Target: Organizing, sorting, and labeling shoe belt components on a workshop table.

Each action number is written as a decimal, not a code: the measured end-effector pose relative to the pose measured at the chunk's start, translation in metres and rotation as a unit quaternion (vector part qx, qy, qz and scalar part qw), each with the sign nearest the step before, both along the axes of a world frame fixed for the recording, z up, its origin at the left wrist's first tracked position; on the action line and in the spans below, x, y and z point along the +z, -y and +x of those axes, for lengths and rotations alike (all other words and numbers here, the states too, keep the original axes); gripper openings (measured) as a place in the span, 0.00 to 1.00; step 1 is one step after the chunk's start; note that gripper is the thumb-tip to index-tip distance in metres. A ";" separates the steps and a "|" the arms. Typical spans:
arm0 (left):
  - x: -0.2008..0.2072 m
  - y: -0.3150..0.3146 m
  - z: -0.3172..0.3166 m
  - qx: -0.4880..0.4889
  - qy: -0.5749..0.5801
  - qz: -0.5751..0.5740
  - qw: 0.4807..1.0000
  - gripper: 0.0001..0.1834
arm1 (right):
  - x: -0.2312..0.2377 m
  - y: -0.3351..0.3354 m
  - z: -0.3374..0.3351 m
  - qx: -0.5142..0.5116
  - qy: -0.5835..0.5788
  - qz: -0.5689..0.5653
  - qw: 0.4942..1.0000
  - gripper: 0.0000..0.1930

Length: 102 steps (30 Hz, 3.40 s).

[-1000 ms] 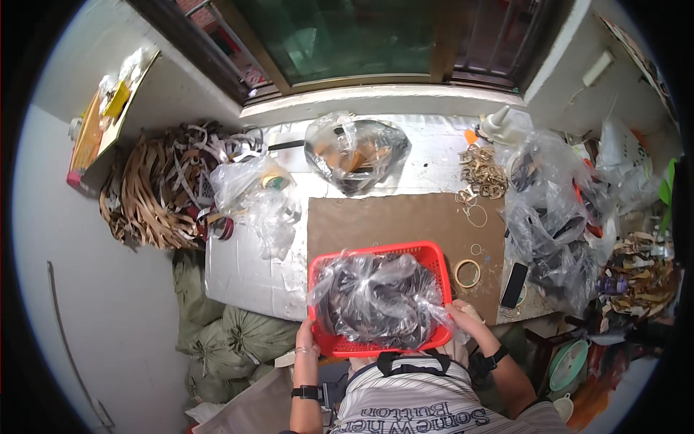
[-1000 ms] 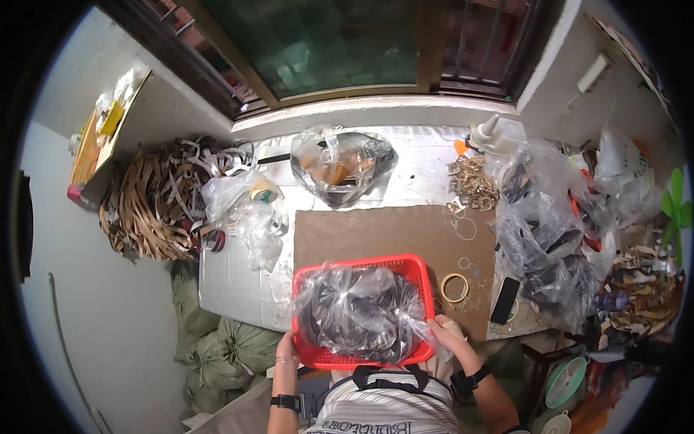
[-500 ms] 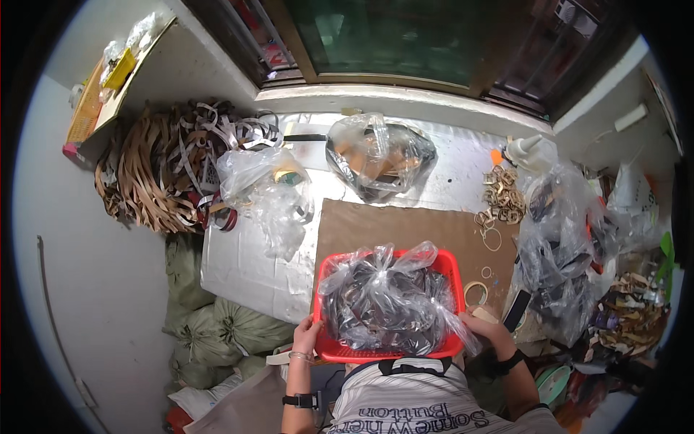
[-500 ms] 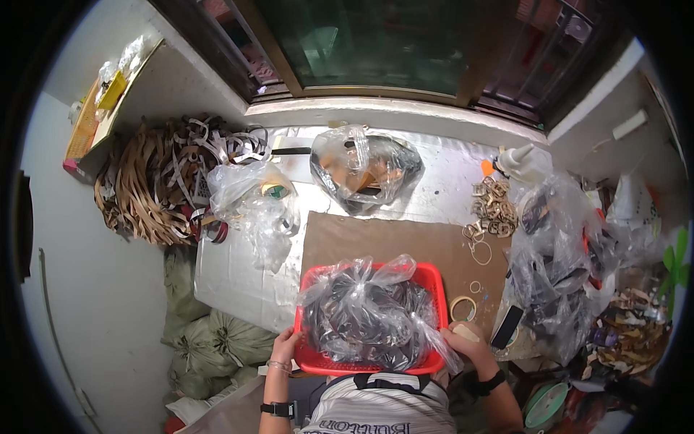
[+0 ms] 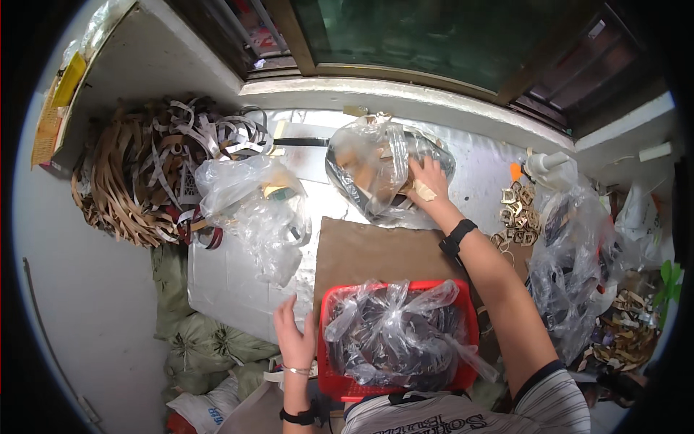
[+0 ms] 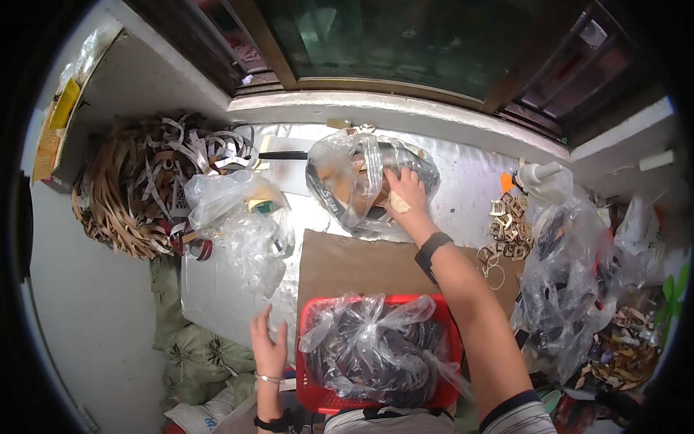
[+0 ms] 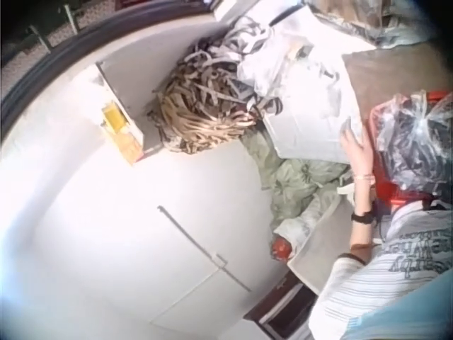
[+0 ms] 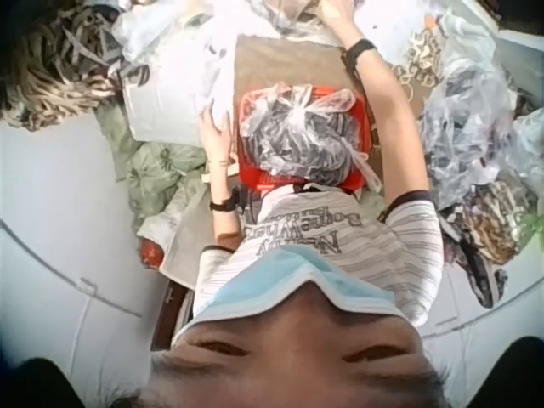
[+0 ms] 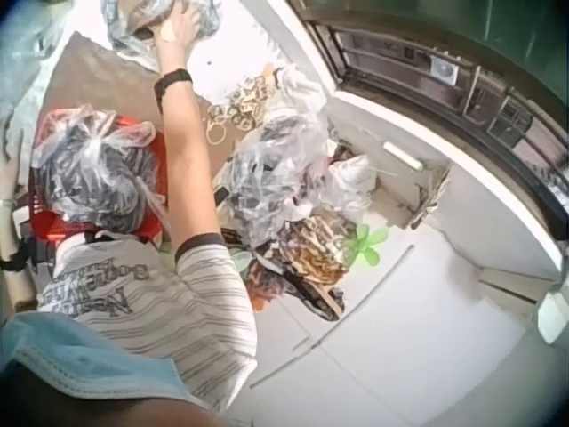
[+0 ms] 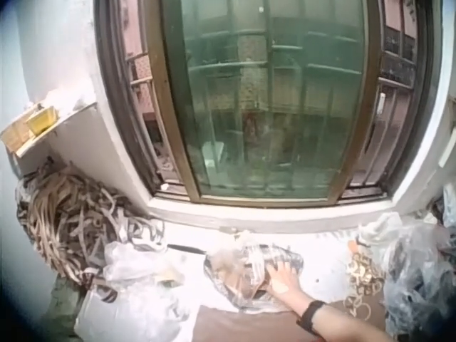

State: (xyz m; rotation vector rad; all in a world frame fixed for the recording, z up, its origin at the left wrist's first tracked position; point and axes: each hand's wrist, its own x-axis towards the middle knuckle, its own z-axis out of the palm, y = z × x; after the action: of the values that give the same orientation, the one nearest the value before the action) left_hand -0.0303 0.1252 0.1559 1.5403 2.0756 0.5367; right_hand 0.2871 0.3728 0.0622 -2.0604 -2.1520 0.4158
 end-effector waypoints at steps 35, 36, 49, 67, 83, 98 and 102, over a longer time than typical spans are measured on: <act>0.098 -0.087 0.079 -0.053 0.277 0.126 0.951 0.26 | 0.156 0.148 0.060 0.127 -0.629 0.048 0.765 0.34; 0.098 -0.085 0.082 -0.054 0.276 0.123 0.952 0.26 | 0.154 0.148 0.055 0.123 -0.630 0.048 0.765 0.34; 0.095 -0.075 0.119 -0.233 0.176 0.155 0.944 0.08 | 0.122 0.176 -0.009 0.203 -0.416 -0.236 0.855 0.17; 0.026 -0.113 0.127 -0.187 0.261 -0.264 0.910 0.19 | 0.113 0.184 -0.001 0.173 -0.176 0.209 0.946 0.08; -0.070 -0.143 0.063 -0.118 0.153 0.124 0.973 0.05 | 0.036 0.179 0.032 -0.057 -0.327 0.016 0.943 0.15; 0.095 -0.080 0.215 -0.222 0.111 0.467 0.849 0.20 | 0.151 0.201 0.076 -0.129 -0.423 0.222 0.869 0.15; 0.078 -0.074 0.194 -0.243 0.265 0.090 0.929 0.16 | 0.189 0.269 0.103 -0.152 -0.417 0.338 0.830 0.13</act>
State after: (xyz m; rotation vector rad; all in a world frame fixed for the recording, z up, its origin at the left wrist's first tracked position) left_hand 0.1639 0.1994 0.2340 1.6983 1.2134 0.8504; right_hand 0.3901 0.1037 0.2513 -1.3772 -1.1728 0.3421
